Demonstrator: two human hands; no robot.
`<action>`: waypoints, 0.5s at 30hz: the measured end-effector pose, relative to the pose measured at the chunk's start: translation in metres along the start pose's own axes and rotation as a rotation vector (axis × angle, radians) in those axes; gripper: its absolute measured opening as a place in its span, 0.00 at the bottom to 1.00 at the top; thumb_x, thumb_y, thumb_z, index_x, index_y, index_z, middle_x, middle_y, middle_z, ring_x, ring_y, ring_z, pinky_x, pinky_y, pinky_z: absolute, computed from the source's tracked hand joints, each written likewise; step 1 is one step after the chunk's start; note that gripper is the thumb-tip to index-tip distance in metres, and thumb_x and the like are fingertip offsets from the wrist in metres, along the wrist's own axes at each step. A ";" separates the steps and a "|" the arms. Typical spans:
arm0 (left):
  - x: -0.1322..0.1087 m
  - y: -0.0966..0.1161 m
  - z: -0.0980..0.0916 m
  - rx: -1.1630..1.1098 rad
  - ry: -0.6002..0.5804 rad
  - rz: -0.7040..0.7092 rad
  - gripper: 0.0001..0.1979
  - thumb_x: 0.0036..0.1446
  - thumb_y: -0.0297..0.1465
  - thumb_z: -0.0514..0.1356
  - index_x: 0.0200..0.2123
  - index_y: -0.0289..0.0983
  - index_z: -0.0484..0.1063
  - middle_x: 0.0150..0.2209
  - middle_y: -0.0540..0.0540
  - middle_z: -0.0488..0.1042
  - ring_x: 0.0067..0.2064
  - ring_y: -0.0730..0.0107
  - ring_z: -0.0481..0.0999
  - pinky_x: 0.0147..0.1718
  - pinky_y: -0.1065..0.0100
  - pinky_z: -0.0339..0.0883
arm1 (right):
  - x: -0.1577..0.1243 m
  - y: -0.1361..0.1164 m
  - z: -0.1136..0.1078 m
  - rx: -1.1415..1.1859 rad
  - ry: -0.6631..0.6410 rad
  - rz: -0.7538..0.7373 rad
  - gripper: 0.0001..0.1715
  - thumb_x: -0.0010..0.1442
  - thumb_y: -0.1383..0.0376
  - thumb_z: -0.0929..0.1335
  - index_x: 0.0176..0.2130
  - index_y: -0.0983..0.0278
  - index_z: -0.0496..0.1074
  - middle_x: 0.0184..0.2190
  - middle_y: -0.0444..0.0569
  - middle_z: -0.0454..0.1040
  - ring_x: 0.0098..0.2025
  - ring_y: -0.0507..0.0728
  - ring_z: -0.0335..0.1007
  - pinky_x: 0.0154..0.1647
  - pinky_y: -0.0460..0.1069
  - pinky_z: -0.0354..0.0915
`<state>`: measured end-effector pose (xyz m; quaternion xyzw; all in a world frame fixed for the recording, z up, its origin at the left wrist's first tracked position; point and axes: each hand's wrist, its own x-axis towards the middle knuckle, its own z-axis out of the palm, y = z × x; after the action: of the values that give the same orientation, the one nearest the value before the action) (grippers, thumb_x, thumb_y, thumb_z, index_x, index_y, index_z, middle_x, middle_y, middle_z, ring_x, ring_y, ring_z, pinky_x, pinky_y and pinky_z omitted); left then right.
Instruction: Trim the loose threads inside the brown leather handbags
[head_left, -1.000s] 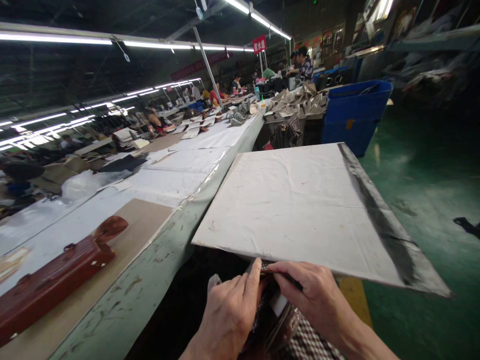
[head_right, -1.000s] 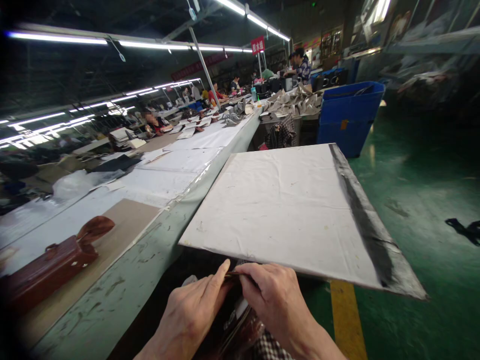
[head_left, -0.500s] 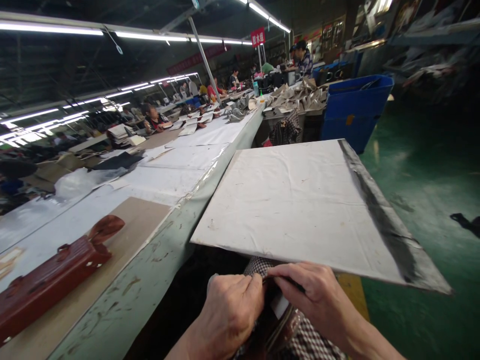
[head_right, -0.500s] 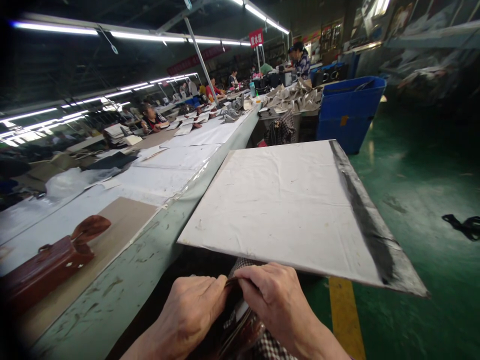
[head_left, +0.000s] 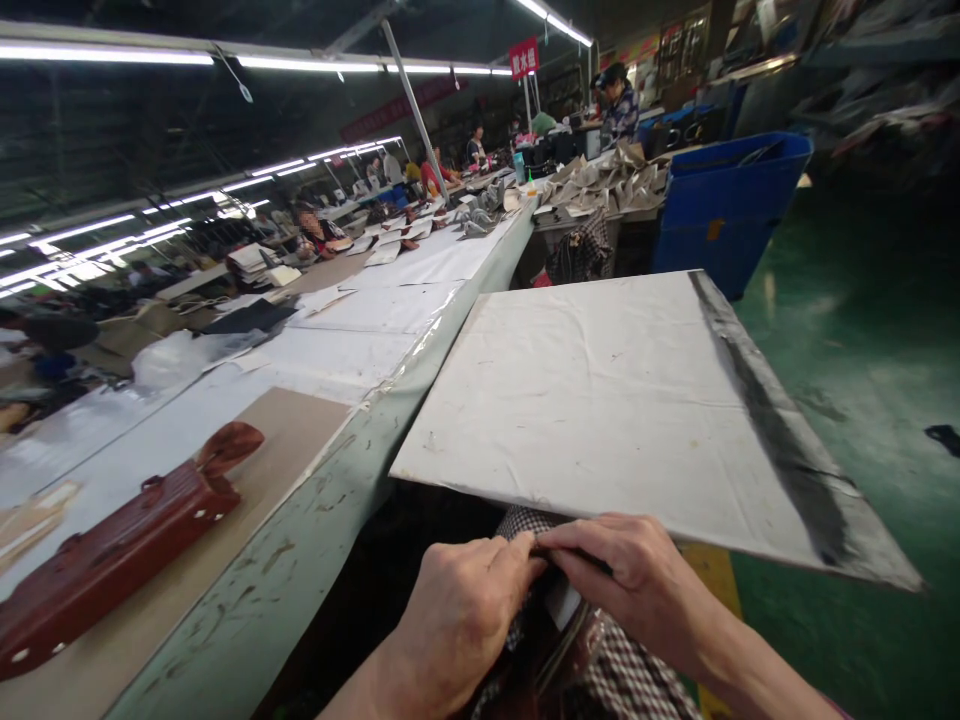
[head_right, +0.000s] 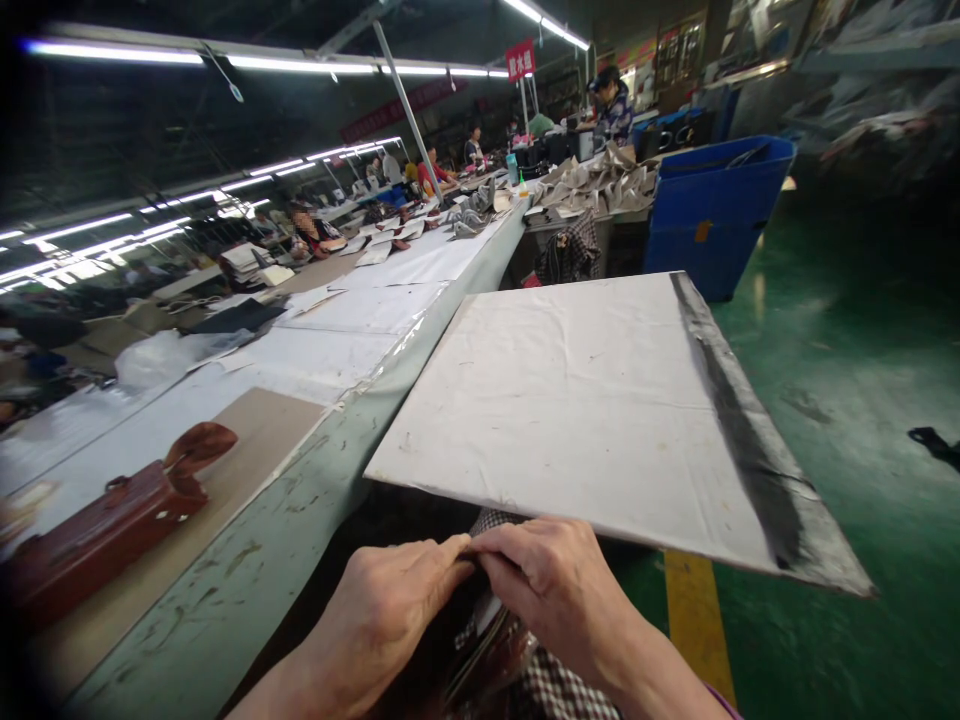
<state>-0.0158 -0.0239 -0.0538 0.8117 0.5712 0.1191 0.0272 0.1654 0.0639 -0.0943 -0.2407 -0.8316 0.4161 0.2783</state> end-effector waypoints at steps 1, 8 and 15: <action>-0.001 0.001 0.001 0.076 0.015 0.036 0.11 0.67 0.25 0.50 0.45 0.31 0.71 0.28 0.46 0.76 0.27 0.64 0.76 0.23 0.66 0.64 | 0.001 -0.001 0.000 -0.002 -0.007 0.002 0.14 0.64 0.67 0.64 0.43 0.59 0.78 0.32 0.44 0.81 0.31 0.53 0.77 0.34 0.45 0.65; 0.004 -0.004 0.010 0.028 0.046 0.031 0.17 0.66 0.24 0.48 0.25 0.34 0.69 0.19 0.49 0.69 0.19 0.68 0.69 0.17 0.66 0.55 | 0.008 -0.001 0.002 -0.035 -0.040 0.041 0.15 0.63 0.67 0.64 0.44 0.58 0.78 0.32 0.43 0.81 0.33 0.54 0.77 0.34 0.46 0.66; 0.003 -0.005 -0.012 -0.265 -0.038 -0.297 0.06 0.65 0.27 0.57 0.41 0.40 0.74 0.34 0.53 0.77 0.34 0.75 0.77 0.34 0.77 0.69 | 0.017 -0.001 0.004 -0.055 -0.036 0.105 0.13 0.63 0.65 0.64 0.42 0.56 0.78 0.31 0.42 0.81 0.31 0.54 0.77 0.33 0.46 0.65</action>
<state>-0.0221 -0.0204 -0.0422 0.7101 0.6632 0.1725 0.1617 0.1502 0.0726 -0.0911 -0.2839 -0.8339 0.4112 0.2343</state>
